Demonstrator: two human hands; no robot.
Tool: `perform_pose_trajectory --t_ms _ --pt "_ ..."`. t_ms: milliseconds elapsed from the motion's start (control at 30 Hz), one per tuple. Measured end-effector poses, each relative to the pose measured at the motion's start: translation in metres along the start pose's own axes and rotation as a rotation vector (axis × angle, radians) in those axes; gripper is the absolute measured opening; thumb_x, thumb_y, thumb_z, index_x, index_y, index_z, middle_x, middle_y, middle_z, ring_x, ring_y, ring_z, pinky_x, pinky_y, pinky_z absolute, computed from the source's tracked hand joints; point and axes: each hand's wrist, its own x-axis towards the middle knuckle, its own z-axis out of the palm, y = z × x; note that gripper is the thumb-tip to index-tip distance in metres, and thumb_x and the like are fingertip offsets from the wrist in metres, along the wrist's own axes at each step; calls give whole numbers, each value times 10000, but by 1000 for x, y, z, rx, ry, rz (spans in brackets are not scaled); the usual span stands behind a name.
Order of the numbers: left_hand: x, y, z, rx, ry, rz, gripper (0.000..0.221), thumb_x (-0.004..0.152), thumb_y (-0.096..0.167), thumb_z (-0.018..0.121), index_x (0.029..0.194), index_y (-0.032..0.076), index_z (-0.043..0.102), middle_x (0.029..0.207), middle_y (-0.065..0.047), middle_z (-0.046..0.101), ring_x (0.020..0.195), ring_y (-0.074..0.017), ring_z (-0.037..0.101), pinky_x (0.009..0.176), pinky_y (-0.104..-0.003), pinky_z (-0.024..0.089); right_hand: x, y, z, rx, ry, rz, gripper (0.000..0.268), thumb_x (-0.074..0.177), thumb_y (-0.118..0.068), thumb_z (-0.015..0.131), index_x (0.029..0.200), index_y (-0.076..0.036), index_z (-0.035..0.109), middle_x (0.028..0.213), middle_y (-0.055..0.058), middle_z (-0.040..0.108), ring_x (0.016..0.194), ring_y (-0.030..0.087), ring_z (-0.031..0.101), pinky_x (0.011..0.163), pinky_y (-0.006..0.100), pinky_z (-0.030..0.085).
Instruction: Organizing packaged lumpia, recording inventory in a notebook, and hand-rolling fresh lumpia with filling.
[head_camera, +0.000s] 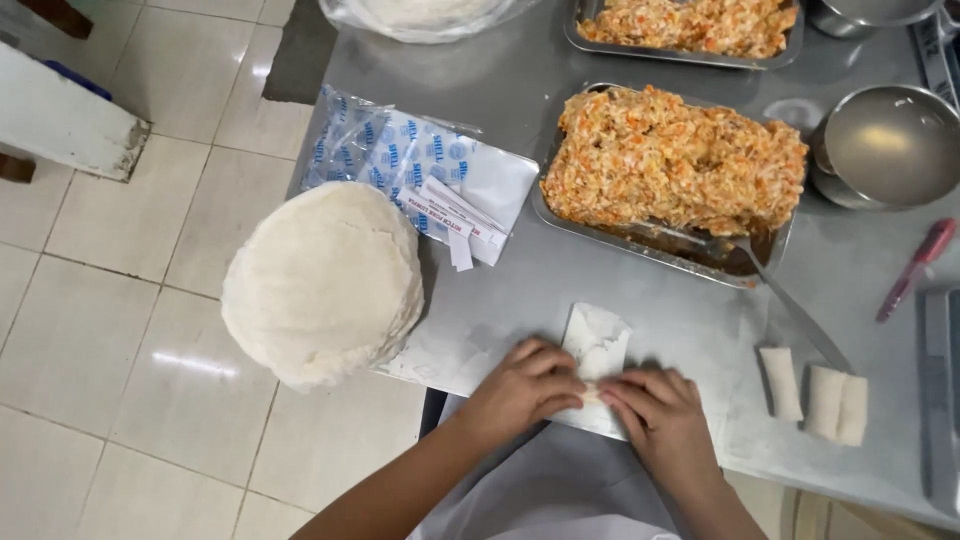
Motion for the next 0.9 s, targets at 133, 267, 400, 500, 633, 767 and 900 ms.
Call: perform_pose_trajectory --t_ms 133,267,400,500,633,767,900 --pt "13 -10 -1 138 32 31 182 976 262 712 1019 85 719 997 -26 649 935 -237 545 879 -350 467 7 5 11 -121 65 -71 292 888 -388 757 1154 -269 746 1063 -32 638 917 212 568 809 386 414" --pt "12 -13 -9 137 37 33 227 932 297 768 1060 112 737 992 -26 624 964 -237 555 893 -331 493 19 8 7 -119 74 -76 228 916 -383 720 1108 -273 775 960 -114 690 854 166 552 784 353 372" --pt "32 -27 -7 117 93 41 228 942 303 728 918 78 754 949 -38 608 943 -247 533 849 -333 489 28 4 9 -143 108 -127 240 915 -358 744 1130 -254 769 1021 -32 615 918 225 545 812 391 408" --pt "26 -15 -5 170 164 59 156 1005 229 693 976 86 749 997 -26 618 960 -246 510 855 -333 492 21 6 7 -282 -16 -7 354 982 -407 601 1289 -281 724 1079 -14 593 974 254 518 841 428 404" --pt "20 -21 -11 290 16 29 238 978 245 739 1193 144 732 1115 11 708 1018 -227 564 856 -364 448 35 3 -19 -155 -112 -11 347 940 -281 676 1272 -178 682 1130 31 684 968 231 641 835 384 512" --pt "35 -36 -9 220 149 -6 157 973 190 736 1101 112 781 1105 -49 673 1035 -268 547 902 -396 477 52 16 -23 -274 41 -112 213 943 -276 715 1113 -174 794 1024 -23 769 826 209 631 789 344 532" --pt "45 -56 14 248 229 -135 125 972 285 717 985 173 770 1089 0 688 1032 -236 612 862 -362 499 55 37 0 -264 26 123 165 1003 -345 668 1021 -225 780 823 -12 699 831 202 692 786 329 553"
